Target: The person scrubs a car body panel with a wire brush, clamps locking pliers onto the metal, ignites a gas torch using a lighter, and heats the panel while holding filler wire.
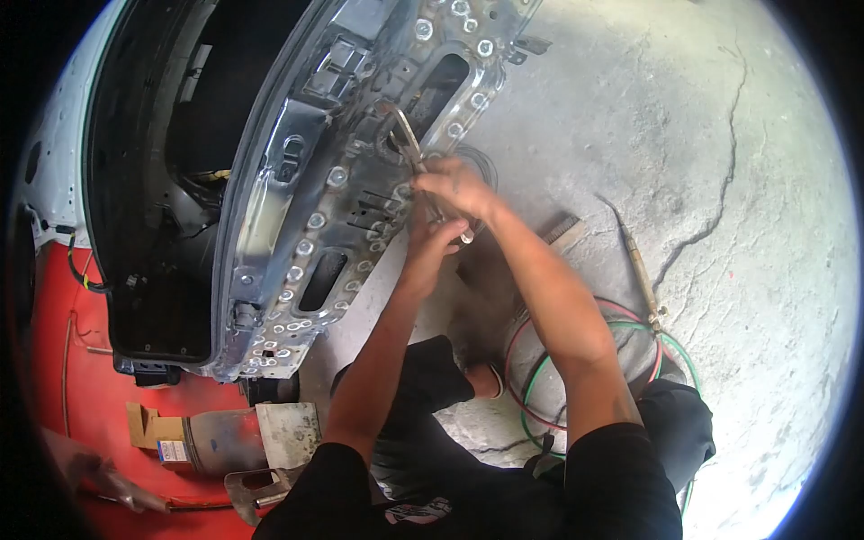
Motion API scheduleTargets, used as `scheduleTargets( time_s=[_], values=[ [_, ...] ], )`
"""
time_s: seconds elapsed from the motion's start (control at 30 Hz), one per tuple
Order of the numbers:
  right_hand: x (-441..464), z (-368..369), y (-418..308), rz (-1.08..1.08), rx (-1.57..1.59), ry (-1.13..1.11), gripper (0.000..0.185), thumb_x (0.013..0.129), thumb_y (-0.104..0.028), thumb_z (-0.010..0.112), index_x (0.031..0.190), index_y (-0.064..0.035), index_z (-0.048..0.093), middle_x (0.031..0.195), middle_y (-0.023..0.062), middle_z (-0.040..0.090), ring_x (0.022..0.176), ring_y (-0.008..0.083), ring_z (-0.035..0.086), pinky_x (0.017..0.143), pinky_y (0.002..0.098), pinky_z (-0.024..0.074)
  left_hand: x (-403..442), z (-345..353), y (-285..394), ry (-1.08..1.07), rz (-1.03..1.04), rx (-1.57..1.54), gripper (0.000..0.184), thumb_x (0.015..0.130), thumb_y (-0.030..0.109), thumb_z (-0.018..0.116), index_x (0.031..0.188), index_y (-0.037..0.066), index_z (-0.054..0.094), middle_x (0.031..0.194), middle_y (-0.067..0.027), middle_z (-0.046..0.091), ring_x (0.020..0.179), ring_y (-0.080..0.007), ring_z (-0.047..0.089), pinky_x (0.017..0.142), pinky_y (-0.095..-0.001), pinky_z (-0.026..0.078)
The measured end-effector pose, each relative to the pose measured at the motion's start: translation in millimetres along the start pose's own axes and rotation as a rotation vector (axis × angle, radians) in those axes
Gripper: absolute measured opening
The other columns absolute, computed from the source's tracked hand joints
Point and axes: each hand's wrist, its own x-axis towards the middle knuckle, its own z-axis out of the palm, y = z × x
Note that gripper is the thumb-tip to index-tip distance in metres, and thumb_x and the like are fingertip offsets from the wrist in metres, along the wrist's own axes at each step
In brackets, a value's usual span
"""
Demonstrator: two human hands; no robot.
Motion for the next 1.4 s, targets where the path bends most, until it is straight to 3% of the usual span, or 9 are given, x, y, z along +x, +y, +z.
scheduleTargets(
  time_s=[0.27,0.47,0.77,0.87,1.0,1.1,1.2,1.3,1.4],
  values=[
    [-5.5,19.5,-10.2,0.125,-0.272,0.164,0.045,0.091,-0.037,0.066,0.117,-0.0011,0.07,0.103,0.0192,0.073,0.099,0.0336,0.068,0.088,0.0411,0.0493,3.8,7.3,-13.8,0.078,0.081,0.033,0.105,0.087,0.027,0.072,0.164,0.008,0.004,0.131,-0.0121,0.061,0.11,-0.0202,0.064,0.08,-0.0324,0.053],
    [-5.6,12.6,17.9,-0.018,-0.238,-0.061,0.079,0.094,-0.038,0.064,0.154,0.003,0.035,0.134,0.032,0.059,0.129,0.0375,0.056,0.106,0.0403,0.0421,14.0,0.1,-26.8,0.055,0.09,0.024,0.098,0.089,0.024,0.069,0.162,0.005,0.007,0.13,-0.0138,0.062,0.109,-0.0206,0.065,0.08,-0.0319,0.055],
    [-2.5,21.2,14.5,0.072,-0.417,0.127,0.054,0.09,-0.031,0.061,0.128,0.0073,0.056,0.123,0.0333,0.062,0.119,0.0479,0.058,0.098,0.0472,0.0468,17.9,-6.1,-35.6,-0.05,0.058,-0.218,0.093,0.092,0.016,0.067,0.163,0.016,0.007,0.149,-0.0118,0.049,0.126,-0.023,0.056,0.102,-0.0429,0.047],
    [-1.0,3.4,8.6,0.15,-0.384,0.079,0.049,0.09,-0.031,0.062,0.12,0.0079,0.06,0.119,0.0347,0.063,0.116,0.0487,0.059,0.096,0.0482,0.0478,12.3,6.8,-27.6,-0.087,0.169,-0.234,0.09,0.093,0.014,0.066,0.163,0.016,0.009,0.153,-0.011,0.044,0.13,-0.0231,0.053,0.103,-0.0443,0.046],
    [-5.8,1.6,-4.6,0.224,-0.403,0.103,0.047,0.09,-0.031,0.061,0.115,0.009,0.062,0.116,0.035,0.064,0.112,0.0486,0.062,0.095,0.0505,0.0485,13.6,7.0,-31.3,-0.081,0.033,-0.239,0.084,0.092,0.011,0.065,0.161,0.019,0.018,0.151,-0.008,0.044,0.129,-0.0217,0.052,0.103,-0.0459,0.044],
    [4.5,9.6,25.2,0.028,-0.525,0.244,0.036,0.085,-0.02,0.059,0.103,0.0107,0.065,0.099,0.0327,0.069,0.089,0.0457,0.07,0.082,0.0473,0.0566,22.1,0.4,-40.3,-0.115,0.029,-0.28,0.08,0.091,0.009,0.065,0.16,0.02,0.024,0.147,-0.0055,0.047,0.126,-0.0204,0.053,0.101,-0.0454,0.045],
    [-6.5,13.5,-14.2,0.287,-0.578,0.112,0.051,0.092,-0.031,0.058,0.125,0.0079,0.057,0.125,0.0313,0.062,0.114,0.0464,0.062,0.098,0.0523,0.0473,22.2,-3.3,-37.6,-0.147,0.032,-0.334,0.075,0.092,0.009,0.063,0.157,0.02,0.029,0.143,-0.0034,0.049,0.126,-0.0193,0.053,0.1,-0.0442,0.046],
    [9.3,13.4,30.7,0.189,-0.698,0.148,0.054,0.093,-0.029,0.057,0.132,0.0068,0.053,0.129,0.0306,0.061,0.118,0.0475,0.059,0.101,0.0509,0.0467,21.4,-1.5,-29.9,-0.169,-0.034,-0.408,0.072,0.094,0.009,0.062,0.157,0.018,0.029,0.145,-0.0037,0.048,0.129,-0.0194,0.05,0.101,-0.0437,0.046],
    [-11.2,-14.2,-25.4,0.116,-0.534,0.023,0.056,0.092,-0.027,0.057,0.136,0.0073,0.051,0.13,0.0315,0.059,0.119,0.0481,0.058,0.103,0.0493,0.0458,22.6,4.4,-31.4,-0.224,-0.018,-0.395,0.078,0.095,0.012,0.062,0.162,0.017,0.021,0.154,-0.0094,0.041,0.133,-0.022,0.047,0.104,-0.0451,0.046]
  ],
)
